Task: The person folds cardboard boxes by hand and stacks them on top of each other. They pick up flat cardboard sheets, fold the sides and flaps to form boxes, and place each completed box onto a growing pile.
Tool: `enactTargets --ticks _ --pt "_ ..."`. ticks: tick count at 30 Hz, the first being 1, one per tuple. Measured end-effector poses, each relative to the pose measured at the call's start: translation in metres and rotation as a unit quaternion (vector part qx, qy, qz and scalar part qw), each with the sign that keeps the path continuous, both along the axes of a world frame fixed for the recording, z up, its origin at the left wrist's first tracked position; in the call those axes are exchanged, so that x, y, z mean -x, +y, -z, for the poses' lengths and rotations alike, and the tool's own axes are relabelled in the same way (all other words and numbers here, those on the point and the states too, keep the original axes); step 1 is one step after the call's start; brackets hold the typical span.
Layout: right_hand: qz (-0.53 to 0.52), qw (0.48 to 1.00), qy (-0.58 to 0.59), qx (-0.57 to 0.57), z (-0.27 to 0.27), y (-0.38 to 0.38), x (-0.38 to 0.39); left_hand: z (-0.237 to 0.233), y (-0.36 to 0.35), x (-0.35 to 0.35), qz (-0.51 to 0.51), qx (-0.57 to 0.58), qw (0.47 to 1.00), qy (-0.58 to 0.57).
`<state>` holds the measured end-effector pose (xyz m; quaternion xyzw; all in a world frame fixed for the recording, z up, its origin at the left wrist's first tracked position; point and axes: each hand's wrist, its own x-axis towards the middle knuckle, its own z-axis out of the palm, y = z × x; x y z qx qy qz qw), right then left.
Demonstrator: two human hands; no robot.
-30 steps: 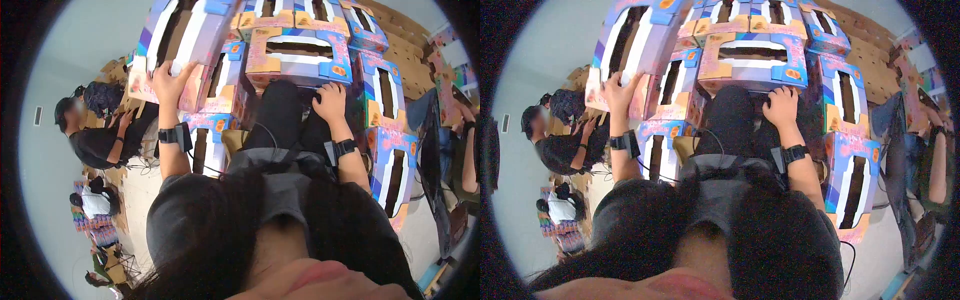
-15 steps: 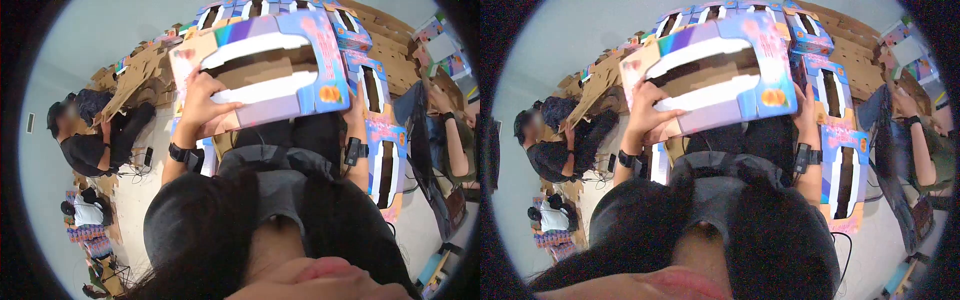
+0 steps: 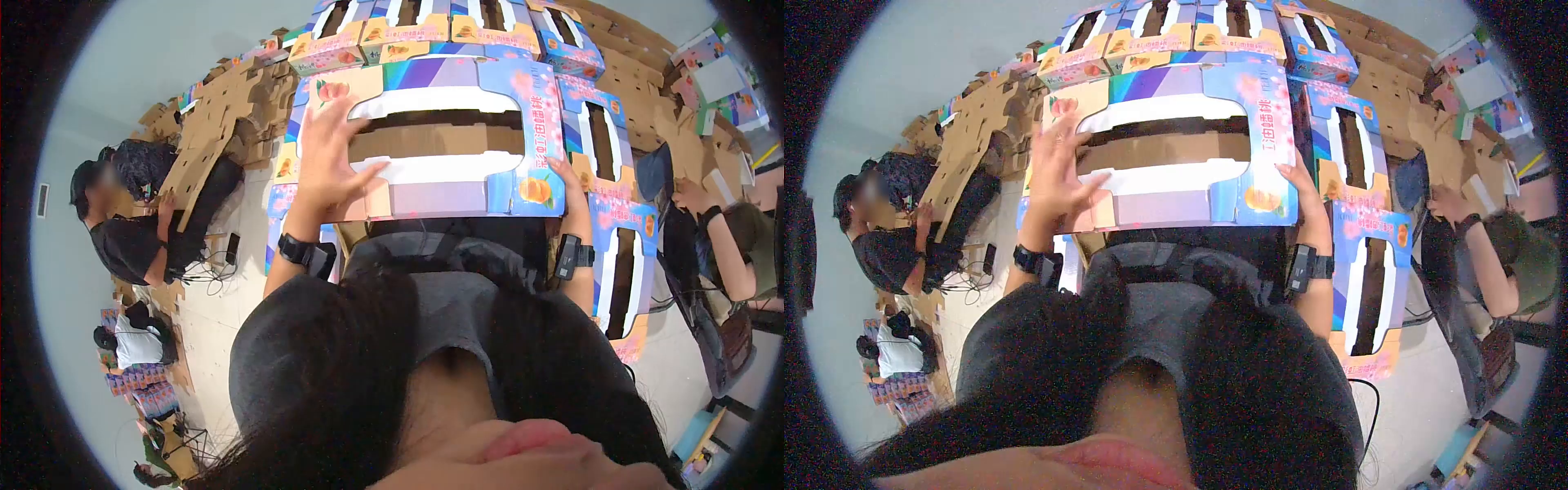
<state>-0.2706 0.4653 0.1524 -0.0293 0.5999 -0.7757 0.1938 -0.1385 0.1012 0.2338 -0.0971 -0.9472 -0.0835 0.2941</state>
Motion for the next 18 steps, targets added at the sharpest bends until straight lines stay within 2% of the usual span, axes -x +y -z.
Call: enactTargets --ticks 3,5,6,7,9,10,13,15,16,18 --pt "0.007 1.000 -0.010 0.022 -0.006 0.004 -0.006 0.001 -0.022 -0.007 -0.145 -0.028 0.989 0.016" --pt "0.015 0.999 -0.017 0.041 -0.005 0.007 -0.011 0.032 -0.051 -0.003 -0.115 -0.297 0.948 -0.023" --pt "0.021 0.998 -0.019 0.049 0.003 0.010 -0.011 0.041 -0.060 -0.004 -0.097 -0.424 0.900 -0.040" --pt "0.028 0.998 -0.020 0.058 0.008 0.014 -0.011 0.046 -0.070 -0.008 -0.078 -0.558 0.821 -0.094" --pt "0.037 0.998 -0.026 0.049 0.014 0.021 -0.012 0.048 -0.083 -0.017 -0.029 -0.777 0.598 -0.195" --pt "0.041 0.997 -0.023 0.058 0.019 0.024 -0.013 0.054 -0.086 -0.017 -0.038 -0.810 0.558 -0.173" --pt "0.009 0.998 0.004 0.056 0.032 0.040 0.000 0.046 -0.073 -0.022 0.057 -0.812 0.561 -0.150" --pt "-0.010 0.996 0.018 0.089 0.044 0.042 0.012 0.055 -0.082 -0.013 0.028 -0.802 0.579 -0.145" --pt "0.006 0.996 0.091 0.017 0.030 0.040 0.011 0.057 -0.086 -0.009 0.015 -0.796 0.588 -0.143" --pt "0.061 0.987 -0.001 0.148 0.038 0.043 0.030 0.067 -0.083 -0.006 0.028 -0.806 0.585 -0.091"
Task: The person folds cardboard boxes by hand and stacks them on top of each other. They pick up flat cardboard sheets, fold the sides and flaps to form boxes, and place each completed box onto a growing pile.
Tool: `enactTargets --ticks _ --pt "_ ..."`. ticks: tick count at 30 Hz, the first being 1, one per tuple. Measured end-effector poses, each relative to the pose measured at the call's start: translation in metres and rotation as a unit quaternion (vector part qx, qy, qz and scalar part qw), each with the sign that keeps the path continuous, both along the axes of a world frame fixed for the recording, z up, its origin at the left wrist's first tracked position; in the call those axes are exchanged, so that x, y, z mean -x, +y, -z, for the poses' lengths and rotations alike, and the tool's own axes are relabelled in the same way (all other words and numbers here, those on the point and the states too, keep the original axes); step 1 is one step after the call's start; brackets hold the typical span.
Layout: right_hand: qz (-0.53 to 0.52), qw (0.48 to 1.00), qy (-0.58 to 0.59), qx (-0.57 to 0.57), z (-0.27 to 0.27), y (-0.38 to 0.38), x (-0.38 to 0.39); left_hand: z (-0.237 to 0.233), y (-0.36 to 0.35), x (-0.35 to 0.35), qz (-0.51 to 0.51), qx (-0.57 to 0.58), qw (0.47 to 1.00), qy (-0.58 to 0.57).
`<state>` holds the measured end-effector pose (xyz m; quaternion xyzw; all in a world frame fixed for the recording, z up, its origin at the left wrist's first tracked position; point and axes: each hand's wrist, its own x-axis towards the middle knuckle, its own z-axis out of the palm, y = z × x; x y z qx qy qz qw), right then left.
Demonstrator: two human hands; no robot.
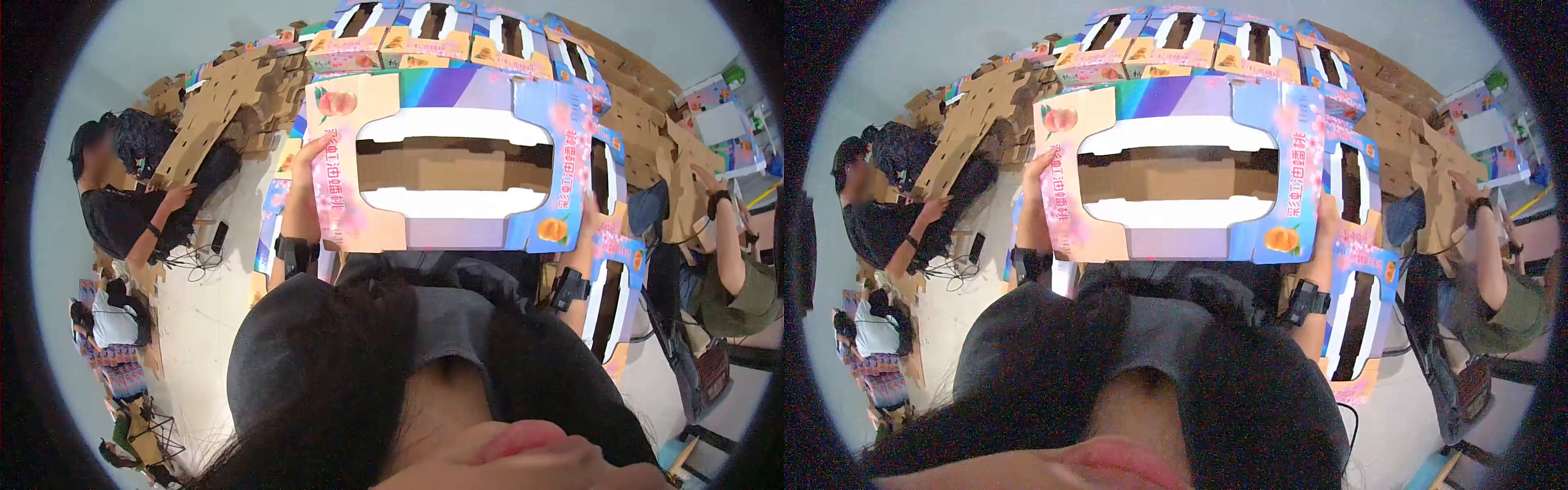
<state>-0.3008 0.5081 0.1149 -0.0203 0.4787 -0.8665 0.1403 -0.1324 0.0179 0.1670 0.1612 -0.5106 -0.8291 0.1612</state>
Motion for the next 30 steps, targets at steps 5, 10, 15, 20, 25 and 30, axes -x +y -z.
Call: enactTargets --ticks 5,10,15,20,25,30 --pt "0.195 0.968 -0.118 0.103 -0.070 -0.046 -0.019 0.001 0.015 -0.003 -0.027 -0.125 0.988 0.081" --pt "-0.221 0.945 -0.008 0.239 -0.043 -0.063 -0.029 -0.008 0.047 0.000 -0.122 -0.191 0.964 0.139" --pt "-0.245 0.969 0.012 -0.034 -0.057 -0.118 -0.055 0.011 0.084 -0.005 -0.048 -0.228 0.961 0.148" --pt "-0.214 0.968 0.041 -0.122 -0.022 -0.120 -0.057 0.039 0.118 -0.009 -0.039 -0.209 0.976 0.046" --pt "-0.146 0.984 -0.048 -0.087 -0.021 -0.115 -0.061 0.041 0.130 -0.011 0.003 -0.127 0.990 0.062" --pt "-0.090 0.993 -0.047 -0.057 -0.023 -0.116 -0.057 0.041 0.129 -0.012 -0.008 -0.065 0.996 0.053"
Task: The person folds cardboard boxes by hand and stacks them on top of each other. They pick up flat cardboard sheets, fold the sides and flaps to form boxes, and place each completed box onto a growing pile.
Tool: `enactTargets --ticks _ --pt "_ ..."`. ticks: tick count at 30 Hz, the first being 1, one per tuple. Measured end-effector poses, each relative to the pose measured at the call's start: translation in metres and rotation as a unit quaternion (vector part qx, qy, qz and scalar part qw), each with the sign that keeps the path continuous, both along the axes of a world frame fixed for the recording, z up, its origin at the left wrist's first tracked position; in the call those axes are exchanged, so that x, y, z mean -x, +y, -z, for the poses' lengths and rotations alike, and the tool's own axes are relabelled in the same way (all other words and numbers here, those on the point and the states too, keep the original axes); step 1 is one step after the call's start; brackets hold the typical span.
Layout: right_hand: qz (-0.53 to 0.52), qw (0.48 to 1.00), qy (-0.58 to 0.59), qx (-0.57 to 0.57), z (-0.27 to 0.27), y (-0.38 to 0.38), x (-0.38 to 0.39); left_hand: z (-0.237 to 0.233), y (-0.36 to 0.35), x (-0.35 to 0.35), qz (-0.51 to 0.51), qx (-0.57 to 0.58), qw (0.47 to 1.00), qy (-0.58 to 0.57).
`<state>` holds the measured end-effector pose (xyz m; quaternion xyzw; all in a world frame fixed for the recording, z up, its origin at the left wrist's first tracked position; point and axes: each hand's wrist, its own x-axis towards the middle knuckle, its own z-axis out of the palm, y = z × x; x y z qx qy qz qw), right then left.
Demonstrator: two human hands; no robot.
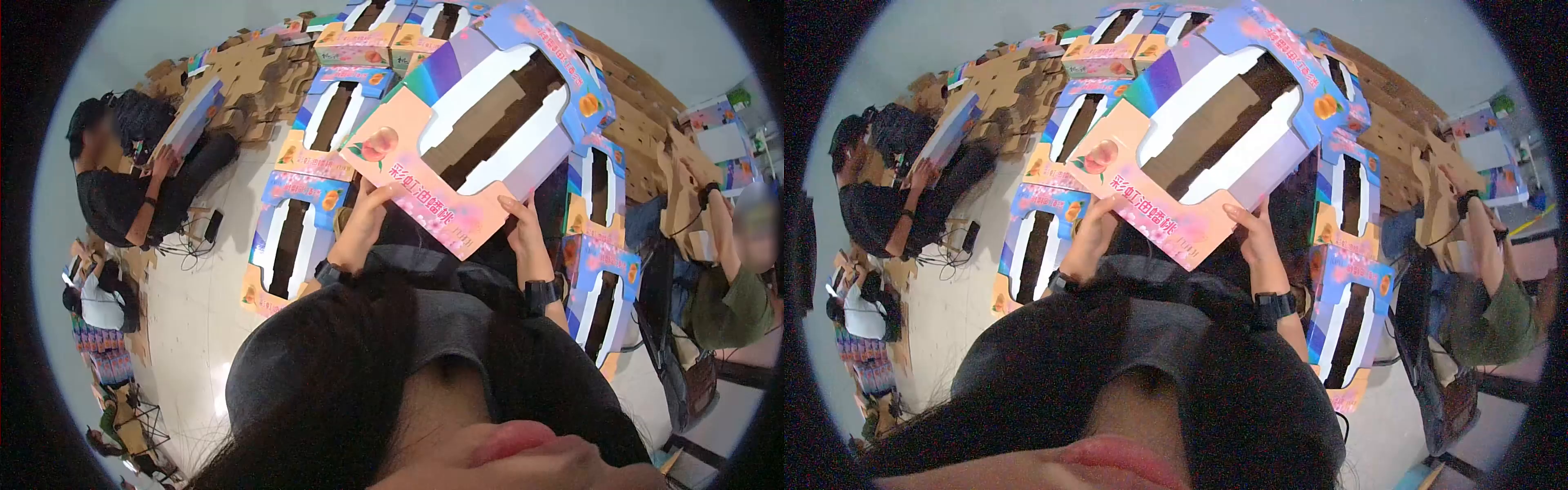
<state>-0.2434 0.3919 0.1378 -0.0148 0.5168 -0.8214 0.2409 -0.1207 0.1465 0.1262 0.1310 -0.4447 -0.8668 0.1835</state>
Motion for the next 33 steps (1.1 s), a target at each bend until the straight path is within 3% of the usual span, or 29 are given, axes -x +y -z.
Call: enactTargets --ticks 5,9,10,13,15,18,20,24,25,27,29,33 --pt "0.079 0.994 0.058 0.042 -0.005 0.013 0.020 -0.013 -0.006 0.011 0.020 -0.009 0.997 0.069" --pt "0.165 0.985 0.045 0.034 -0.016 0.056 0.046 -0.016 -0.007 0.039 0.125 -0.004 0.991 0.042" --pt "0.176 0.982 0.063 0.042 -0.014 0.072 0.058 -0.022 -0.006 0.049 0.158 0.069 0.984 0.049" --pt "0.222 0.973 0.048 0.040 -0.049 0.101 0.063 -0.028 0.008 0.091 0.242 0.088 0.966 0.011" --pt "0.197 0.974 0.090 0.069 -0.069 0.128 0.077 -0.047 0.035 0.112 0.273 0.210 0.939 -0.006" --pt "0.211 0.963 0.159 0.055 -0.093 0.155 0.092 -0.050 0.081 0.154 0.275 0.205 0.939 0.038" --pt "0.209 0.952 0.224 0.020 -0.080 0.194 0.124 -0.045 0.113 0.185 0.273 0.187 0.939 0.090" --pt "0.228 0.936 0.264 -0.045 -0.101 0.226 0.139 -0.035 0.165 0.223 0.229 0.239 0.935 0.124" --pt "0.225 0.934 0.269 -0.065 -0.103 0.234 0.145 -0.036 0.172 0.229 0.219 0.337 0.911 0.098" --pt "0.230 0.937 0.248 -0.089 -0.101 0.256 0.157 -0.051 0.190 0.215 0.250 0.296 0.922 0.024" --pt "0.268 0.937 0.187 -0.124 -0.100 0.271 0.158 -0.013 0.217 0.226 0.281 0.279 0.916 0.065" --pt "0.279 0.931 0.168 -0.166 -0.100 0.267 0.154 0.006 0.250 0.218 0.313 0.246 0.906 0.146"
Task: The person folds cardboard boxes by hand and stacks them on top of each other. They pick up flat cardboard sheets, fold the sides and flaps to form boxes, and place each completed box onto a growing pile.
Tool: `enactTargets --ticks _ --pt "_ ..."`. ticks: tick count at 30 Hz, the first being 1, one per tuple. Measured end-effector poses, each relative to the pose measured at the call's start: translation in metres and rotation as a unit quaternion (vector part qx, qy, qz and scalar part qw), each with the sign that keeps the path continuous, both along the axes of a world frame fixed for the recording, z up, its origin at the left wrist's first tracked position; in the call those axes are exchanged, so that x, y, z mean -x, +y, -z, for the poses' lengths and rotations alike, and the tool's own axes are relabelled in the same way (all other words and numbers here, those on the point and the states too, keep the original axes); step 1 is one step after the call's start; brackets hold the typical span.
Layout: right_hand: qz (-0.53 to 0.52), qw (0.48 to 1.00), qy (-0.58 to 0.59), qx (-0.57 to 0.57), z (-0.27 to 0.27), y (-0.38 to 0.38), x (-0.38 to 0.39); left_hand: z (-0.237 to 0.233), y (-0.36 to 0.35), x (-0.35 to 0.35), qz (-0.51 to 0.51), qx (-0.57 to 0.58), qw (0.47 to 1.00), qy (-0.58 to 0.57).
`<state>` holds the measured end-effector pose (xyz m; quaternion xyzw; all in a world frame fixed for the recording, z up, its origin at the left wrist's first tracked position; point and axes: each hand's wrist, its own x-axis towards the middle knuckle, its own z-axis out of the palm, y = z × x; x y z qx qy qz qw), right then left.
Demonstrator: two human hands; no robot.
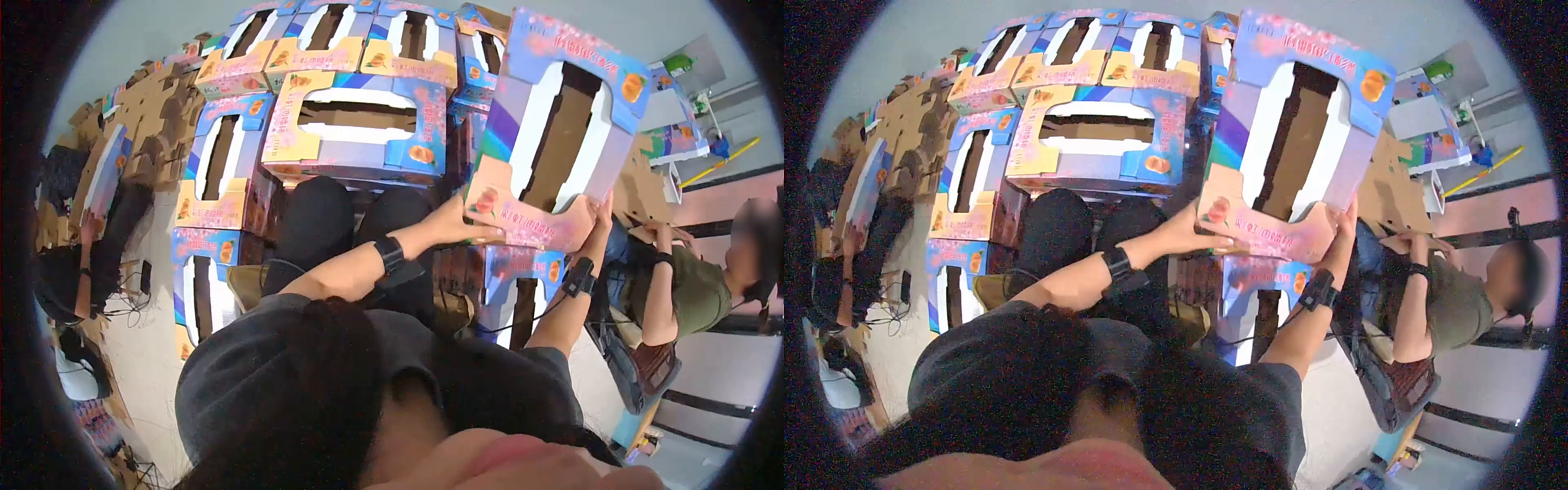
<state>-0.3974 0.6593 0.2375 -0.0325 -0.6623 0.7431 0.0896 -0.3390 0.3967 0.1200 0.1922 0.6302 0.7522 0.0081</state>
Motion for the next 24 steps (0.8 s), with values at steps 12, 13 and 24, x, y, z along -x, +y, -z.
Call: enactTargets --ticks 12,13,24 --pt "-0.110 0.988 -0.111 0.004 0.090 0.056 0.072 0.059 0.028 0.020 0.137 0.071 0.978 -0.143" --pt "-0.138 0.984 -0.103 -0.036 0.100 0.059 0.079 0.039 0.022 0.018 0.132 0.099 0.976 -0.144" --pt "-0.133 0.955 -0.262 -0.043 0.151 0.083 0.095 0.075 0.042 0.021 0.160 0.134 0.970 -0.127"
